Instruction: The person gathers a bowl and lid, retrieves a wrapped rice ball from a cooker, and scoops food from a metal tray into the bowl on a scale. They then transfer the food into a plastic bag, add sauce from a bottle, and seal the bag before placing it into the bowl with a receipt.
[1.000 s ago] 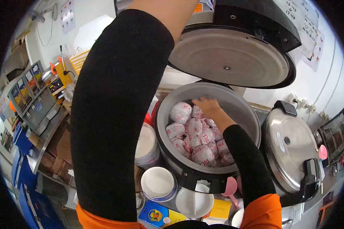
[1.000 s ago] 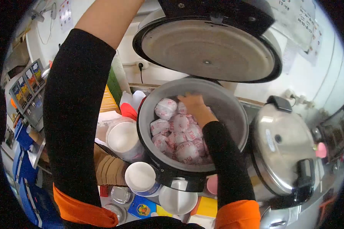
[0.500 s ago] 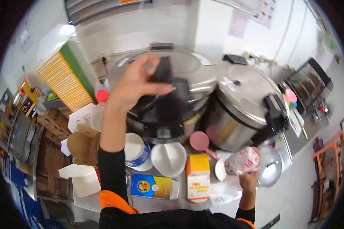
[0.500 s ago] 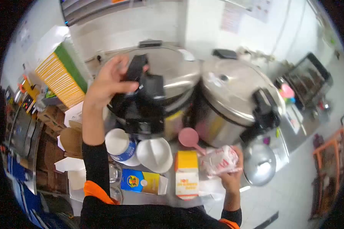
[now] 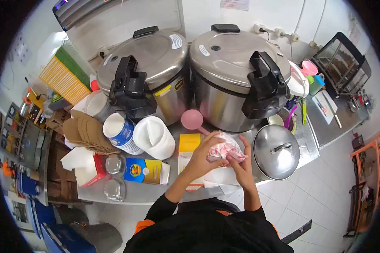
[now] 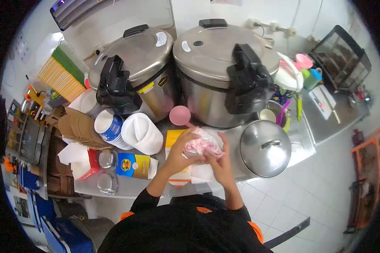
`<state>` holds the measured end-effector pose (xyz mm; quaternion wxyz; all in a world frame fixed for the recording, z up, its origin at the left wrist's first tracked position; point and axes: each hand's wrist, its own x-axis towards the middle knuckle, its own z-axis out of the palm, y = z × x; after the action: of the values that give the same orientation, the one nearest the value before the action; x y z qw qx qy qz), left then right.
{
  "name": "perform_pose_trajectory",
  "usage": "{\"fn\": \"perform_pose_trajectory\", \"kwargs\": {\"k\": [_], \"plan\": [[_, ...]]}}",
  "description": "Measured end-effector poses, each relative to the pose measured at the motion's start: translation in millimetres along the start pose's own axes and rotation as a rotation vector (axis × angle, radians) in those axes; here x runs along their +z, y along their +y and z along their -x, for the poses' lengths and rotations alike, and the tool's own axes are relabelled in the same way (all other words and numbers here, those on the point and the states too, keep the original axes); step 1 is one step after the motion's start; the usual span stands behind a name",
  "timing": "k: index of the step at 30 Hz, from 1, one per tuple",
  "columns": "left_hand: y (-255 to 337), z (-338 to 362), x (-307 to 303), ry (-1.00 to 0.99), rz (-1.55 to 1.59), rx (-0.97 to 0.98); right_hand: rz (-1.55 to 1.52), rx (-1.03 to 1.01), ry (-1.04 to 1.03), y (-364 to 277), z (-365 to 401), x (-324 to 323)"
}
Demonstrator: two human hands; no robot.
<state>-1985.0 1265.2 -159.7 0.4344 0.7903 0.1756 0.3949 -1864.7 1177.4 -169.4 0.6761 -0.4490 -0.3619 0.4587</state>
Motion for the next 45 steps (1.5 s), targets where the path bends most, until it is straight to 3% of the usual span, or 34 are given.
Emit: {"fn": "perform_pose_trajectory", "kwargs": {"k": [2, 4, 6, 8, 9, 10, 12, 13, 14, 16, 17, 20, 21, 23, 26, 28, 29, 31, 32, 34, 35, 38, 39, 42, 43, 44, 45], "plan": [[-15.5, 7.1, 15.3, 0.041, 0.096, -0.019, 0.022, -0.07, 0.012, 19.0, 1.3, -18.2], [-19.8, 11.7, 28.5, 0.27, 0.337, -0.204, 0.139, -0.092, 0.02, 25.0, 3.2, -25.7], [-25.2, 11.1, 37.6, 0.338, 0.218, -0.178, 0.202, -0.129, -0.031, 29.7, 2.7, -33.9], [-40.5, 6.3, 44.5, 0.703, 0.599, -0.202, 0.259, -0.17, -0.074, 40.5, 0.2, -42.0], [-18.6, -4.2, 40.8, 0.696, 0.792, -0.313, 0.13, -0.048, -0.095, 46.6, -1.4, -46.2], [-26.4, -6.7, 36.6, 0.696, 0.782, -0.315, 0.005, 0.074, -0.116, 51.2, -1.9, -49.5], [-42.3, -8.2, 28.7, 0.851, 0.992, -0.507, -0.123, 0.129, -0.066, 53.9, -7.8, -53.6], [-44.3, -12.7, 32.2, 0.906, 0.808, -0.53, -0.244, 0.18, -0.013, 53.9, -8.2, -54.8], [-43.3, -11.6, 38.4, 0.897, 0.804, -0.541, -0.25, 0.182, -0.001, 55.9, -5.9, -56.3], [-35.2, -20.3, 49.2, 0.691, 0.297, -0.329, 0.674, -0.336, 0.03, 51.7, -9.3, -55.9], [-43.5, -18.6, 55.9, 0.6, 0.113, -0.193, 0.817, -0.501, 0.076, 48.6, -13.0, -51.5], [-59.6, -9.0, 86.8, 0.416, 0.166, -0.143, 0.739, -0.449, 0.062, 71.2, -33.4, -40.4], [-63.8, -6.3, 90.4, 0.406, 0.17, -0.138, 0.768, -0.501, 0.113, 98.2, -44.0, -45.9], [-73.3, -6.3, 92.4, 0.434, -0.147, -0.146, 0.767, -0.514, 0.124, 118.9, -53.8, -53.6], [-88.6, -6.1, 89.4, 0.483, -0.199, -0.184, 0.738, -0.417, 0.102, 108.9, -54.2, -54.3], [-89.2, -6.6, 88.5, 0.447, -0.166, -0.241, 0.755, 0.014, 0.039, 103.7, -53.5, -57.7], [-89.7, -5.5, 88.5, 0.409, -0.135, -0.302, 0.754, 0.018, 0.044, 102.1, -54.2, -58.1], [-88.8, -7.5, 87.7, 0.419, -0.144, -0.325, 0.785, 0.28, -0.072, 95.9, -56.6, -59.0], [-88.3, -9.2, 87.7, 0.438, -0.155, -0.344, 0.784, 0.282, -0.065, 92.5, -51.9, -58.1], [-96.5, -4.5, 89.1, 0.429, -0.178, -0.248, 1.167, -0.392, 0.104, 84.0, -38.6, -54.1], [-101.4, -1.1, 89.6, 0.426, -0.203, -0.158, 1.164, -0.388, 0.114, 79.6, -31.3, -55.3], [-99.4, -1.3, 91.2, 0.419, -0.313, -0.133, 1.089, -0.345, 0.192, 80.8, 0.7, -66.6], [-101.2, 3.1, 90.6, 0.385, -0.155, -0.199, 1.052, -0.317, 0.194, 87.0, 11.8, -70.7], [-105.2, -3.2, 90.8, 0.317, -0.203, -0.155, 0.985, -0.228, 0.193, 94.1, 34.2, -72.5], [-103.1, -2.6, 93.9, 0.467, 0.017, -0.167, 0.932, -0.181, 0.24, 104.1, 37.9, -74.3], [-104.2, -7.0, 94.2, 0.465, 0.018, -0.161, 0.875, -0.13, 0.287, 112.6, 39.5, -76.1], [-94.7, -9.3, 92.0, 0.374, -0.011, -0.174, 0.87, -0.122, 0.287, 116.1, 42.7, -75.3]]}}
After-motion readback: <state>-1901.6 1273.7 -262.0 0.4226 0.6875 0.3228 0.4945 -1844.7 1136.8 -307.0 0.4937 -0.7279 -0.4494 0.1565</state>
